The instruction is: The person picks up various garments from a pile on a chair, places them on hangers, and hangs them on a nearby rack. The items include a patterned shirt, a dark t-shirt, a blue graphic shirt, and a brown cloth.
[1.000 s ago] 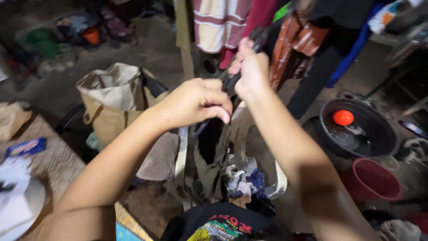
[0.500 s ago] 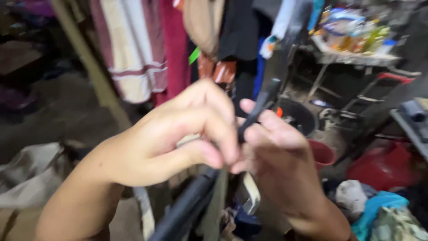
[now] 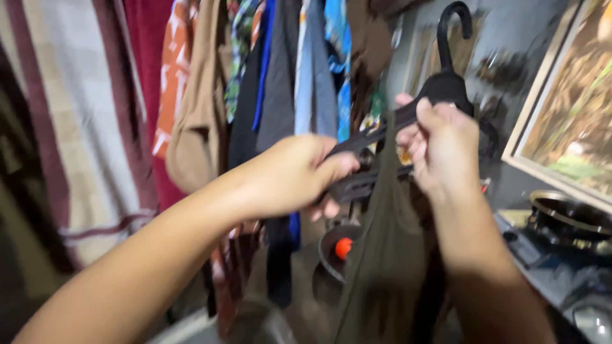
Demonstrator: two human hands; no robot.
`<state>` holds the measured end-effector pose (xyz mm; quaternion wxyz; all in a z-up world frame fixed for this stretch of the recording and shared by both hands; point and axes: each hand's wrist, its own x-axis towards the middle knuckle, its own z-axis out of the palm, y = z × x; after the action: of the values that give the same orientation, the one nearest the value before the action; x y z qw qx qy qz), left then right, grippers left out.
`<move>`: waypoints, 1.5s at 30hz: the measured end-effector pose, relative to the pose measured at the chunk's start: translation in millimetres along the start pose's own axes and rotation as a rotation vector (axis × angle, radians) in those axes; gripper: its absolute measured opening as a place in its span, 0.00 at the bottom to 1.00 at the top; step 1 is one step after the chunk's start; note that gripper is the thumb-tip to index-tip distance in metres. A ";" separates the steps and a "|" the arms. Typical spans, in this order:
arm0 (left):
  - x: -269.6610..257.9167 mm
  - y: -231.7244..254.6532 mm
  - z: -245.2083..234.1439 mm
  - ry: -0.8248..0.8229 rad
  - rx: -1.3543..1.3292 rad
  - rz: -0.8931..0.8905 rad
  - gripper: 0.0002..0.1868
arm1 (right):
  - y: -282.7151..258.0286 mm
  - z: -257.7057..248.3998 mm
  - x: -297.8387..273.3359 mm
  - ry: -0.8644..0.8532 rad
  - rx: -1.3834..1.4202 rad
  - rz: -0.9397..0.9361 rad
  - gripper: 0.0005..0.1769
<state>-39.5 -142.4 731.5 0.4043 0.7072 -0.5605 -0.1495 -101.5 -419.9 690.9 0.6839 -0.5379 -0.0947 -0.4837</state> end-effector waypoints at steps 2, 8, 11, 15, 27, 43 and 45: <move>55.7 0.2 0.7 0.100 -0.192 0.052 0.17 | -1.0 -22.3 64.8 0.008 -0.061 0.019 0.13; 223.2 16.8 -20.2 0.509 0.086 0.206 0.19 | -0.4 -31.4 224.0 0.072 -0.570 -0.347 0.18; 307.8 40.8 -37.9 0.713 0.231 0.243 0.17 | -2.7 -18.1 258.0 0.032 -0.695 -0.442 0.27; 393.5 62.0 -63.9 1.026 0.270 0.287 0.14 | -7.3 5.1 288.7 -0.133 -0.354 -0.174 0.38; 479.5 28.7 -114.3 0.951 0.478 0.117 0.15 | -11.6 31.3 297.9 -0.412 -0.026 0.160 0.35; 329.8 -43.7 -52.3 0.703 0.462 0.380 0.48 | 61.5 34.0 228.7 -0.434 -0.266 -0.153 0.43; 301.1 -56.7 -39.1 0.732 0.461 0.459 0.47 | 73.6 24.5 205.0 -0.460 -0.292 -0.120 0.46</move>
<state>123.0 -399.1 786.9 0.4300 0.6428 -0.5413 0.3300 69.7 -517.8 786.5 0.5297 -0.7200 -0.2085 -0.3970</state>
